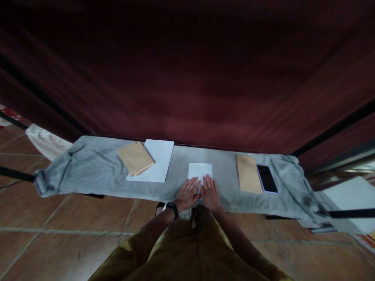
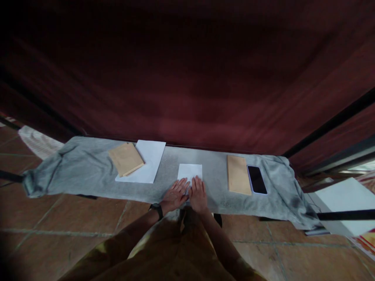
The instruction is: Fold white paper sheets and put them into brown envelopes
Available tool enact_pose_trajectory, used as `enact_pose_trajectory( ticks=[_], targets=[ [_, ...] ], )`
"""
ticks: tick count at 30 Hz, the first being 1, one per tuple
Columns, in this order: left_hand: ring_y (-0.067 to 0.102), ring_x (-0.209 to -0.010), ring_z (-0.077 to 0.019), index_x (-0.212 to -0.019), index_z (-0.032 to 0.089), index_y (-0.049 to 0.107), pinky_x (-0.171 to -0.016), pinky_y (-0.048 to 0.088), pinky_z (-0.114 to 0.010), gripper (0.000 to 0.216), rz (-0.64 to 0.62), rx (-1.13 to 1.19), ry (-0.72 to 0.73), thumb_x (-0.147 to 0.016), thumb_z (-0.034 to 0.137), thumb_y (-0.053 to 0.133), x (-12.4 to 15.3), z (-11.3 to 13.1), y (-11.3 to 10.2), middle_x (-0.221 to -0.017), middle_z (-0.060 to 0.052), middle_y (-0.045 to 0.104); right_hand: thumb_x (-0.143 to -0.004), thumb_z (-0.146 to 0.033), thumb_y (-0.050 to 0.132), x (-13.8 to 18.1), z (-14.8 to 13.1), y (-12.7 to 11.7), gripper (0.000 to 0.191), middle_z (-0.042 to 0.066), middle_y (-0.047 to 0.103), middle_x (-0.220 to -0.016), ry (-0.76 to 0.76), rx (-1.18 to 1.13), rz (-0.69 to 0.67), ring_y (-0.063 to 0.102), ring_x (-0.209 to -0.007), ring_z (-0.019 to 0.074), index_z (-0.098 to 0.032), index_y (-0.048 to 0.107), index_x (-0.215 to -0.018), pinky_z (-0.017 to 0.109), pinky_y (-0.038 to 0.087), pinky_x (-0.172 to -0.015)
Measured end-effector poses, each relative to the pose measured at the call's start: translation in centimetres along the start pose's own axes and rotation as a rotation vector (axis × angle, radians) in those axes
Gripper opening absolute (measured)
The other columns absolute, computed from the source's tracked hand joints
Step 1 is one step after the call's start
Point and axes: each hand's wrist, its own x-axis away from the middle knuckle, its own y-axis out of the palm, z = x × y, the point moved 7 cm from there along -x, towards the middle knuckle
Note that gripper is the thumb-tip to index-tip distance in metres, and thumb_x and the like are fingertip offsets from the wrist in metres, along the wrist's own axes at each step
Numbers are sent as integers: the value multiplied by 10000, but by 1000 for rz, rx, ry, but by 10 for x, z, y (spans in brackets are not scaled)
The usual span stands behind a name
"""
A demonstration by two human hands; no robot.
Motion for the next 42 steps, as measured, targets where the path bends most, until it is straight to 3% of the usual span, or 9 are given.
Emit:
enact_pose_trajectory(
  ticks=[3, 7, 15, 20, 26, 31, 34, 38, 42],
  targets=[
    [245, -1533, -221, -1558, 140, 336, -1252, 187, -429, 608, -10, -29, -14, -1015, 409, 382, -1, -3, 5, -1638, -118, 322, -1042, -329, 392, 33, -3, -7, 541, 173, 434, -1568, -26, 15, 61, 392, -1454, 283, -128, 379, -1544, 494, 306, -1175],
    [225, -1539, -238, -1559, 96, 321, -1253, 189, -445, 629, -30, -60, -50, -1003, 383, 383, -13, -6, 13, -1641, -143, 305, -1037, -355, 414, 45, 3, -14, 537, 160, 476, -1541, 6, 55, 32, 448, -1410, 278, -129, 419, -1524, 479, 307, -1181],
    [247, -1533, -256, -1605, 252, 246, -1249, 196, -528, 621, -85, -74, 36, -1018, 430, 351, -90, 6, 30, -1643, -64, 319, -1024, -368, 438, 40, -2, -26, 514, 142, 466, -1553, 113, 73, 9, 429, -1426, 282, -156, 479, -1490, 482, 270, -1203],
    [205, -1546, -229, -1614, 257, 211, -1264, 173, -485, 628, -72, -67, -63, -1016, 399, 343, -121, -16, 27, -1650, -43, 298, -1014, -378, 469, 42, -2, -26, 548, 144, 452, -1562, 142, 102, 16, 443, -1417, 288, -176, 435, -1522, 477, 268, -1198],
    [232, -1537, -270, -1598, 114, 247, -1242, 217, -493, 630, 52, -134, -270, -1027, 374, 294, -84, -54, 14, -1621, -154, 329, -1010, -387, 486, 42, -1, -26, 535, 150, 455, -1559, 144, 95, 10, 440, -1416, 294, -176, 465, -1501, 481, 278, -1190],
    [285, -1517, -288, -1566, 87, 331, -1226, 258, -487, 622, 151, -171, -309, -1041, 419, 289, -35, -53, 1, -1607, -167, 359, -1017, -377, 474, 43, -2, -27, 529, 152, 442, -1568, 147, 88, 7, 415, -1432, 291, -162, 461, -1500, 479, 275, -1192],
    [277, -1520, -291, -1549, 166, 392, -1222, 257, -507, 570, 139, -165, -239, -1042, 418, 326, -13, -38, -2, -1627, -128, 334, -1017, -389, 474, 44, -1, -27, 532, 151, 453, -1561, 151, 98, -2, 423, -1425, 291, -165, 463, -1499, 479, 268, -1194],
    [263, -1528, -245, -1529, 305, 421, -1244, 216, -505, 507, 51, -143, -3, -1034, 411, 389, 8, -10, 2, -1624, -20, 364, -1019, -422, 467, 43, 1, -27, 534, 151, 475, -1545, 158, 99, -2, 437, -1411, 282, -171, 477, -1490, 465, 254, -1201],
    [285, -1519, -229, -1541, 313, 394, -1253, 194, -509, 511, 16, -131, 31, -1039, 411, 375, 18, -2, 3, -1613, -19, 385, -1024, -405, 453, 43, 0, -28, 524, 155, 473, -1545, 146, 101, -4, 426, -1418, 281, -169, 473, -1492, 467, 241, -1202]
  ],
)
